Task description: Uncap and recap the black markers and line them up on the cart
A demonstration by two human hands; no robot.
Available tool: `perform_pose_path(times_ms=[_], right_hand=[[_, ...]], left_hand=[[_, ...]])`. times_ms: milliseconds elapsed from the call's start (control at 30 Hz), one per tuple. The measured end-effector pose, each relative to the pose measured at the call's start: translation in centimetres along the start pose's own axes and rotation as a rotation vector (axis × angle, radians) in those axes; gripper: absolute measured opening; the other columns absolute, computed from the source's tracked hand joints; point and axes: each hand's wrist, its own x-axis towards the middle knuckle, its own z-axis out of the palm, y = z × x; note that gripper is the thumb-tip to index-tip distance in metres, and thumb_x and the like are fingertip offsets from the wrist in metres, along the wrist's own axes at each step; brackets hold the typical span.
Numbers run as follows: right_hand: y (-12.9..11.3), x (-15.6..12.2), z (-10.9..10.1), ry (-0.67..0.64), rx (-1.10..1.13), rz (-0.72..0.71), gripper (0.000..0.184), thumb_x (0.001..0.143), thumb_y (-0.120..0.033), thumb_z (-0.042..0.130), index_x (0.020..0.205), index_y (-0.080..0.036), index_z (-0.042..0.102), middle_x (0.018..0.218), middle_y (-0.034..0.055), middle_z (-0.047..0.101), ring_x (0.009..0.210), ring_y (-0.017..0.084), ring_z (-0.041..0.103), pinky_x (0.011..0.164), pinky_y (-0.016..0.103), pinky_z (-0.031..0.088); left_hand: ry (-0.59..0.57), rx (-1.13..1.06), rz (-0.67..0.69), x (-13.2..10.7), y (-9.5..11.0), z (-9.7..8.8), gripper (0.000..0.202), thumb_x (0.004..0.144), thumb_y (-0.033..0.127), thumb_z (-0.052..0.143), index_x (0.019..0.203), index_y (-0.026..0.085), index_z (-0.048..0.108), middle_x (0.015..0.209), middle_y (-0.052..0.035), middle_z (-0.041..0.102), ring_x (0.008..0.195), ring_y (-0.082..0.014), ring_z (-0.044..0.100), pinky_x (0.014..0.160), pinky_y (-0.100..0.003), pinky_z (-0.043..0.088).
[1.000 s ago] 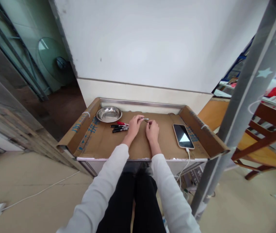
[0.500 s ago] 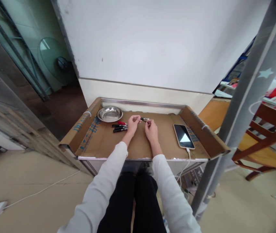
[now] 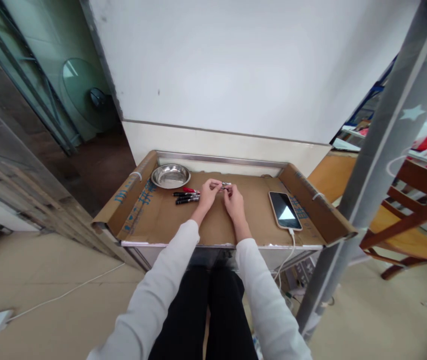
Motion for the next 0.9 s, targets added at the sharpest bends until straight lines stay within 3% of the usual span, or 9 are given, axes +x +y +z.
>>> perform_pose_path(times_ms=[100,200,367,467,567,700,900], right_hand=[[-0.1,0.0,-0.2,-0.033,0.037,-0.025,0.023,0.087,-0.027,0.041,0.101,-0.019,0.057,0.097,0.0075,0.068,0.072,0.016,0.059,0.071,0.028,0.046],[-0.1,-0.1,-0.4,-0.056,0.036,-0.02,0.022,0.087,-0.027,0.043,0.098,-0.02,0.06,0.093,0.0062,0.069,0.076,0.017,0.061,0.075,0.028,0.046],[-0.2,-0.2,-0.5,0.01,-0.05,0.022,0.022,0.087,-0.024,0.043,0.093,-0.02,0.063,0.092,0.0065,0.07,0.083,0.019,0.062,0.08,0.03,0.045],[-0.2,-0.3,-0.6,0.072,-0.144,0.059,0.023,0.088,-0.024,0.042,0.093,-0.02,0.064,0.091,0.007,0.07,0.083,0.02,0.062,0.079,0.03,0.043],[-0.2,-0.4,-0.8,0.13,-0.215,0.096,0.023,0.088,-0.024,0.041,0.094,-0.02,0.063,0.091,0.0072,0.07,0.081,0.02,0.061,0.076,0.03,0.042],[-0.3,-0.5,-1.0,0.174,-0.269,0.143,0.021,0.087,-0.022,0.043,0.091,-0.02,0.063,0.087,0.0076,0.07,0.078,0.02,0.06,0.073,0.029,0.04],[-0.2,-0.5,-1.0,0.198,-0.308,0.226,0.023,0.087,-0.021,0.04,0.09,-0.019,0.063,0.084,0.0091,0.068,0.079,0.022,0.056,0.075,0.032,0.037]], left_hand=[[-0.026,0.13,0.058,-0.3,0.3,0.0,0.007,0.078,0.019,0.061,0.081,0.014,0.059,0.073,-0.0025,0.064,0.064,-0.013,0.063,0.07,-0.031,0.054],[-0.081,0.373,0.208,-0.8,0.7,-0.1,0.004,0.082,0.02,0.058,0.084,0.017,0.059,0.08,-0.0027,0.067,0.075,-0.0146,0.064,0.077,-0.031,0.052],[-0.127,0.629,0.35,-1.2,0.8,0.0,0.026,0.09,0.016,0.039,0.109,0.02,0.056,0.107,-0.0081,0.065,0.099,-0.0185,0.062,0.091,-0.034,0.046],[-0.138,0.748,0.375,-1.0,0.4,0.1,0.043,0.084,0.004,0.033,0.119,0.019,0.053,0.13,-0.0112,0.054,0.123,-0.0209,0.049,0.105,-0.04,0.034],[-0.139,0.847,0.369,-0.7,-0.3,0.3,0.045,0.081,0.004,0.037,0.121,0.017,0.054,0.136,-0.0129,0.049,0.133,-0.0246,0.037,0.111,-0.047,0.021],[-0.13,0.95,0.39,-0.8,-0.6,0.4,0.038,0.082,0.012,0.045,0.119,0.013,0.055,0.125,-0.0179,0.056,0.13,-0.0295,0.038,0.11,-0.05,0.015],[-0.197,1.289,0.394,-1.4,0.6,0.4,0.023,0.086,0.024,0.049,0.102,0.013,0.061,0.106,-0.0167,0.059,0.106,-0.0295,0.049,0.094,-0.045,0.032]])
